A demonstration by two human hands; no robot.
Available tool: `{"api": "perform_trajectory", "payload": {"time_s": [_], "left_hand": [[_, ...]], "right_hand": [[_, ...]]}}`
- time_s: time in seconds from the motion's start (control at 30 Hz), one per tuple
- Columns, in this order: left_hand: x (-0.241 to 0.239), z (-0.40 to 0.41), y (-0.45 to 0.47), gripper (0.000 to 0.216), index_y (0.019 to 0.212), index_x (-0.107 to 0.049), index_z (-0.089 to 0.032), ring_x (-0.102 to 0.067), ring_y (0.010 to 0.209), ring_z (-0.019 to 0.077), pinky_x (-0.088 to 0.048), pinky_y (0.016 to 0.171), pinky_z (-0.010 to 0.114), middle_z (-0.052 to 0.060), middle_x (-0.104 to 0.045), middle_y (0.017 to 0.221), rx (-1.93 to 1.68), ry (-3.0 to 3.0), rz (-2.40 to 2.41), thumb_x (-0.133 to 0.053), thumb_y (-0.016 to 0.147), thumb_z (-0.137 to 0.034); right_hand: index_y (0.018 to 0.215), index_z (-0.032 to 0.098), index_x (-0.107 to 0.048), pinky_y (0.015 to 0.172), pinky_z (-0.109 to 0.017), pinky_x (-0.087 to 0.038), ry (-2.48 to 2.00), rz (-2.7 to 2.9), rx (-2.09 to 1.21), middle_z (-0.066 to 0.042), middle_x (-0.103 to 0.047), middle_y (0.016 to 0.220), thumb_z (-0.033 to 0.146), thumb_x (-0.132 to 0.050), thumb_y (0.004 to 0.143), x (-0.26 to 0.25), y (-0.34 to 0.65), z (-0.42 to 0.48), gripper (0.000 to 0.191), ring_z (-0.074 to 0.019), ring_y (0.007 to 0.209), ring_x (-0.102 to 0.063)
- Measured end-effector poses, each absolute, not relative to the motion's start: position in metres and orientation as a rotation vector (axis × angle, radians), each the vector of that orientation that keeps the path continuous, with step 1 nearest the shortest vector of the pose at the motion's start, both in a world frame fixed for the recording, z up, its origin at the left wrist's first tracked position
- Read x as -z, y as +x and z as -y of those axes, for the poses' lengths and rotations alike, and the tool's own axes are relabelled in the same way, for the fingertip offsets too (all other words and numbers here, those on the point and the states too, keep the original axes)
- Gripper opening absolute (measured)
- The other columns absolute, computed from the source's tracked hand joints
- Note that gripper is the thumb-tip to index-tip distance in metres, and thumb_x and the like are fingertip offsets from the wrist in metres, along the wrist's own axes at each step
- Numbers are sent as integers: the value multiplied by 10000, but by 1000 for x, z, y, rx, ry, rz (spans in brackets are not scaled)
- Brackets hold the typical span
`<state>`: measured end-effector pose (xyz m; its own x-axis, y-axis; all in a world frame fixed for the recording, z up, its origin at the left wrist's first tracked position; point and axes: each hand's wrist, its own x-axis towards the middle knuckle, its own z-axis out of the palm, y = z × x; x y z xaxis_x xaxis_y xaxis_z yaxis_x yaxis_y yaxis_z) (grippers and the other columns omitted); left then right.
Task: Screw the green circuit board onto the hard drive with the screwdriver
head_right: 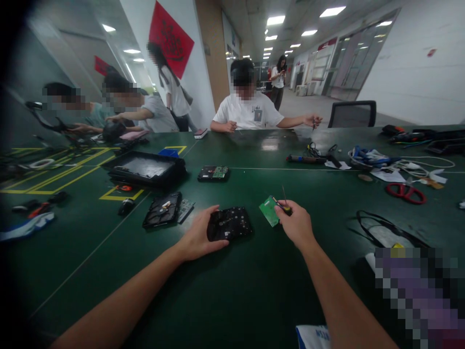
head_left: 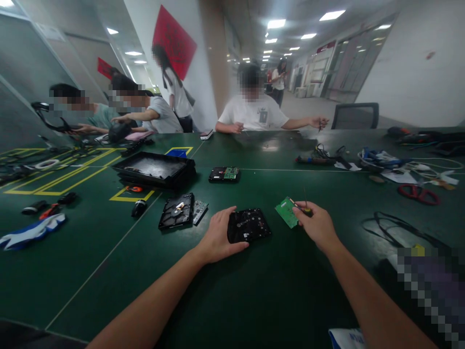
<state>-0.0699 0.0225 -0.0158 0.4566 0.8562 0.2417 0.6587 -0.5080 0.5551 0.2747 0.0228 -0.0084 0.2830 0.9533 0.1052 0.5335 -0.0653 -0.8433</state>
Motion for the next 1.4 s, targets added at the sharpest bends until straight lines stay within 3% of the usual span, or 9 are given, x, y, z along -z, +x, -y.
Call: {"api": "perform_trajectory", "payload": {"time_s": [0.27,0.47,0.63,0.73,0.83,1.07,1.4], "left_hand": [[3,-35,-64,1125,1653,-214,-242,-346,1521,427,-275,1248,650,187,-391,1631,-480,2470,-1013,-803,776,-629],[0,-41,-43,1150,1684,-53,-263,-235,1578,426,-208,1272,667,180,-277,1690,-357,2528,-906,-764,820,-527],[8,-34,-28,1057,1657,-202,-216,-373,1503,406,-186,1294,642,187,-419,1593,-498,2586,-1001,-685,841,-682],[12,-31,-27,1010,1634,-264,-202,-395,1488,396,-177,1303,629,183,-447,1571,-524,2627,-1018,-655,854,-712],[11,-31,-27,1005,1630,-270,-201,-425,1466,397,-217,1289,630,186,-459,1565,-527,2628,-1020,-661,856,-708],[6,-37,-20,1055,1640,-238,-214,-480,1425,397,-348,1222,598,188,-493,1558,-558,2648,-854,-716,823,-679],[20,-35,-19,1122,1617,-270,-154,-391,1510,390,-249,1290,586,215,-444,1597,-638,2619,-971,-715,789,-767]], "right_hand": [[1075,194,-661,513,-273,-463,-1563,1124,-991,-30,-666,808,310,-690,844,1,267,-22,259,-149,594,-603],[1323,240,-633,493,-234,-430,-1417,1134,-1303,-49,-651,974,215,-718,797,-11,260,-12,533,-108,611,-571],[1374,264,-607,482,-233,-414,-1411,1177,-1365,-58,-649,977,207,-701,820,-11,255,-10,564,-118,627,-600],[1329,240,-597,450,-226,-364,-1463,1193,-1340,-34,-639,869,281,-726,847,-8,253,-11,500,-118,593,-579],[1271,224,-588,440,-232,-327,-1444,1226,-1353,8,-593,756,358,-760,850,-6,253,-10,474,-107,546,-528],[1324,209,-537,482,-265,-364,-1426,1260,-1322,19,-578,726,394,-729,873,-3,248,-9,524,-129,572,-527],[1350,202,-529,487,-252,-390,-1412,1355,-1398,36,-564,721,372,-752,875,1,243,-6,551,-118,569,-522]]}}
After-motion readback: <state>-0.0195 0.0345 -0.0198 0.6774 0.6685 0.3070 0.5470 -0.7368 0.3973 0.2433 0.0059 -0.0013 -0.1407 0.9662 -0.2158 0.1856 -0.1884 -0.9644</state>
